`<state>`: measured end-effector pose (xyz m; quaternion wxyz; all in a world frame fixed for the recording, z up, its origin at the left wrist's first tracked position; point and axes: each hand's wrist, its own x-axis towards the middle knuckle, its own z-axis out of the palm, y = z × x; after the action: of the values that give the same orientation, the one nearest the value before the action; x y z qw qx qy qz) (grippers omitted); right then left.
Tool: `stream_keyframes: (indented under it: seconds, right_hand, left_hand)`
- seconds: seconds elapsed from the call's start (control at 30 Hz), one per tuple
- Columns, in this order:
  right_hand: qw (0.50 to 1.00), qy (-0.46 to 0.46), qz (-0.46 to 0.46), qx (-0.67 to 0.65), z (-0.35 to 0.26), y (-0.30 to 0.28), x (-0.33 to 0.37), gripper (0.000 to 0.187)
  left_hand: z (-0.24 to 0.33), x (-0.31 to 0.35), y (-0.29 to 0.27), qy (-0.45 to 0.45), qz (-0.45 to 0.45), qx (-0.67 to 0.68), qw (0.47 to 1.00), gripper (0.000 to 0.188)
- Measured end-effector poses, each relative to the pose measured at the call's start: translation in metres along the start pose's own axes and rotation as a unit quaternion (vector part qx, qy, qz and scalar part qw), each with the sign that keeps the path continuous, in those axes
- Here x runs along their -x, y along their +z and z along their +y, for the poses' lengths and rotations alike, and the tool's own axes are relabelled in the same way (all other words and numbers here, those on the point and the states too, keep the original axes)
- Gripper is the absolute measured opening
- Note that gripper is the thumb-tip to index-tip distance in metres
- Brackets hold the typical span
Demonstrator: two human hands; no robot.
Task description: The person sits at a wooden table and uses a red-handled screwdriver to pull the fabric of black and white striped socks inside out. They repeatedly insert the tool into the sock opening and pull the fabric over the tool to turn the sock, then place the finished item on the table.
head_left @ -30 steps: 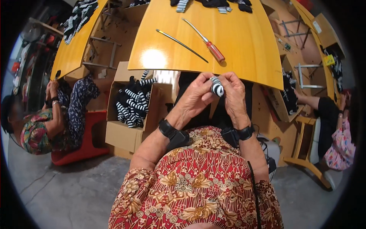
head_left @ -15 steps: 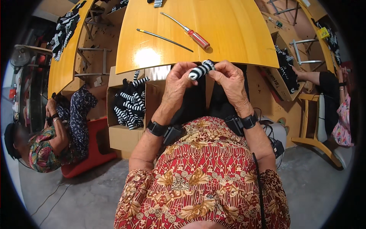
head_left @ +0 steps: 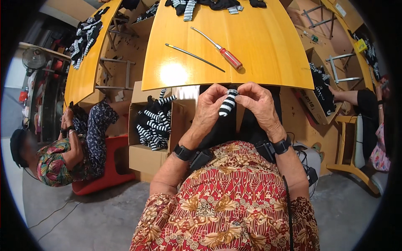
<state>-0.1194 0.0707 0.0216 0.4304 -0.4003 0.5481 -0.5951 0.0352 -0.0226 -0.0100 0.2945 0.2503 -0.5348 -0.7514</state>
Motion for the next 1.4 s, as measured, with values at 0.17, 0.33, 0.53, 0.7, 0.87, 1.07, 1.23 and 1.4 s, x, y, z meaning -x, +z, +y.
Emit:
stream_keyframes:
  seconds: [0.17, 0.33, 0.53, 0.7, 0.87, 1.07, 1.23, 1.4]
  right_hand:
    - [0.999, -0.024, 0.016, 0.039, 0.008, 0.001, 0.001, 0.008]
    - [0.998, -0.027, 0.041, 0.032, 0.011, 0.006, 0.002, 0.007]
    - [0.996, -0.041, 0.058, 0.046, 0.016, 0.011, -0.001, 0.007]
    - [0.994, -0.040, 0.076, 0.073, 0.016, 0.018, -0.003, 0.009]
    - [0.998, 0.016, 0.046, 0.031, 0.009, 0.017, -0.003, 0.008]
    - [0.980, -0.071, 0.027, 0.184, 0.009, 0.021, -0.001, 0.013]
    - [0.975, -0.119, 0.066, 0.175, 0.007, 0.022, 0.003, 0.012]
    - [0.995, 0.054, 0.017, -0.085, 0.021, 0.017, -0.003, 0.011]
  left_hand:
    - [0.003, 0.002, 0.004, 0.017, 0.061, -0.070, 0.996, 0.008]
    - [0.005, 0.003, 0.007, 0.036, 0.092, 0.016, 0.995, 0.010]
    - [-0.001, -0.004, 0.003, 0.005, 0.096, 0.039, 0.995, 0.011]
    - [-0.004, 0.003, 0.001, 0.064, 0.119, -0.026, 0.990, 0.005]
    - [0.009, 0.006, 0.005, 0.115, 0.118, -0.128, 0.978, 0.006]
    - [-0.012, 0.008, -0.006, 0.075, 0.134, -0.031, 0.988, 0.006]
    - [0.002, 0.010, 0.002, 0.037, 0.096, 0.080, 0.991, 0.008]
    - [-0.004, 0.004, -0.005, -0.006, 0.025, 0.215, 0.976, 0.013]
